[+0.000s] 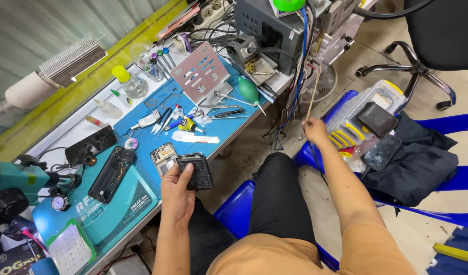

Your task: Disassembling a mobile phone by removing the screen, motherboard, and disconnecting internal ribbon cables using specialized tools.

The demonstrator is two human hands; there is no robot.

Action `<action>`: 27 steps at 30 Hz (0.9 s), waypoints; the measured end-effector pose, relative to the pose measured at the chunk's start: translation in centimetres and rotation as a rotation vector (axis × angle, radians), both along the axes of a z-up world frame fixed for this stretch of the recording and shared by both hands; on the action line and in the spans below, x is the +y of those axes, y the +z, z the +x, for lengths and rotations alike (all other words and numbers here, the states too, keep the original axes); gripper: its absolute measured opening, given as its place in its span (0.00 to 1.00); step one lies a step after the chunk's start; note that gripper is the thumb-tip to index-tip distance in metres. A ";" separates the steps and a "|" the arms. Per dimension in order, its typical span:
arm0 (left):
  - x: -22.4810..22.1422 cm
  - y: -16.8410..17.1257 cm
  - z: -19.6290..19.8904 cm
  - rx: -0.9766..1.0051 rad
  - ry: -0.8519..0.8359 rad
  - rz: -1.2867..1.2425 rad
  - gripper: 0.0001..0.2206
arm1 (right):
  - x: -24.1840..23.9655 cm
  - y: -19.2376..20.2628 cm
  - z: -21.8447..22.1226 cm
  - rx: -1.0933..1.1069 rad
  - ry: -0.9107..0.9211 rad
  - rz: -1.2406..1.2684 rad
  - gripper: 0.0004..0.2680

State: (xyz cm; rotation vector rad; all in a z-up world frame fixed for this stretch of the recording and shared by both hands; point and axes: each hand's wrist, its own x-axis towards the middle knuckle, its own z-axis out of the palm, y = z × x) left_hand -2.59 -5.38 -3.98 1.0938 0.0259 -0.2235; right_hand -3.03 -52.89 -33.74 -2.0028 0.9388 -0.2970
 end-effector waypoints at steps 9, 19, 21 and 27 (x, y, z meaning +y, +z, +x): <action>-1.9 -2.6 -1.7 -0.009 -0.268 0.097 0.05 | 3.0 10.4 -4.3 0.049 0.102 -0.277 0.12; -10.6 -0.7 -3.5 -0.510 -0.656 0.201 0.06 | 12.3 27.6 -3.9 -0.637 0.329 0.958 0.11; -12.5 -2.5 -3.0 -0.548 -0.656 0.239 0.07 | 12.5 26.4 -3.3 -0.631 0.335 1.031 0.11; -17.0 -7.5 -1.3 -0.498 -0.767 0.209 0.08 | 12.0 25.1 -4.8 -0.590 0.284 1.198 0.13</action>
